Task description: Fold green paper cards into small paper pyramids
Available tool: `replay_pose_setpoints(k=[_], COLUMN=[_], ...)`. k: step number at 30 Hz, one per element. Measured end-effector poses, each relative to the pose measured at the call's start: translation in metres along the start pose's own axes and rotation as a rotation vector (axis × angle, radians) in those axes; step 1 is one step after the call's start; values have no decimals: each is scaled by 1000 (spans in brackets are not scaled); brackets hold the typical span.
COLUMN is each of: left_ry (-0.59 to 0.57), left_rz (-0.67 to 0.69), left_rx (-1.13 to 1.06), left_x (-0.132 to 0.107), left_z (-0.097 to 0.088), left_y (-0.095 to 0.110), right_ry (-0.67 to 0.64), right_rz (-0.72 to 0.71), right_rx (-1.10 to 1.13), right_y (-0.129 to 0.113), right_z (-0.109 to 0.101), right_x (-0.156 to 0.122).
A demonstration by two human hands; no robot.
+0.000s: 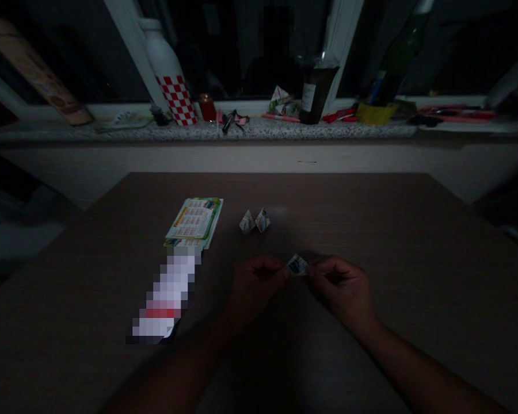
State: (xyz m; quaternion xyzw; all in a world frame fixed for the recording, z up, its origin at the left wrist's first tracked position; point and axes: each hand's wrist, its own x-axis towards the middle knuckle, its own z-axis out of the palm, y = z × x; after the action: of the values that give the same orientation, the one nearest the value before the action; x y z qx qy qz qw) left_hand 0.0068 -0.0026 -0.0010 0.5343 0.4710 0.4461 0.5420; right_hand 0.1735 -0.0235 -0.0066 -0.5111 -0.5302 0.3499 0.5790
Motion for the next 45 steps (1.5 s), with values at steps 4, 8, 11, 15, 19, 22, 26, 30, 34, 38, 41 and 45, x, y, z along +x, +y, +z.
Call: replay_pose_setpoints(k=[4, 8, 11, 15, 19, 22, 26, 30, 34, 38, 41, 45], left_ry=[25, 1, -39, -88, -129, -179, -246, -209, -148, -167, -174, -180], left_rz=[-38, -52, -57, -80, -120, -109, -7, -8, -54, -86, -147, -190], left_rx=[-61, -101, -108, -126, -88, 13, 76, 24, -56, -102, -175, -237], left_x=[0, 0, 1, 2, 3, 4, 5, 4, 2, 2, 0, 0], left_z=[1, 1, 0, -2, -5, -7, -9, -7, -5, -1, 2, 5], left_y=[-1, -2, -2, -3, -3, -2, 0, 4, 9, 9, 4, 0], right_ry=[10, 29, 34, -14, -168, -243, -273, -218, -388, -558, -594, -558], right_rz=[16, 17, 26, 23, -41, -84, -89, -12, 90, 56, -17, -86], right_rx=[-9, -49, -71, -80, -91, -97, -130, -71, 4, -60, -66, -73], right_y=[0, 1, 1, 2, 4, 5, 5, 4, 6, 8, 6, 3], right_z=[-1, -2, -2, -4, -9, -12, -14, -12, -11, -9, -6, -5], right_x=[0, 1, 1, 2, 3, 4, 3, 2, 0, -2, -4, -4])
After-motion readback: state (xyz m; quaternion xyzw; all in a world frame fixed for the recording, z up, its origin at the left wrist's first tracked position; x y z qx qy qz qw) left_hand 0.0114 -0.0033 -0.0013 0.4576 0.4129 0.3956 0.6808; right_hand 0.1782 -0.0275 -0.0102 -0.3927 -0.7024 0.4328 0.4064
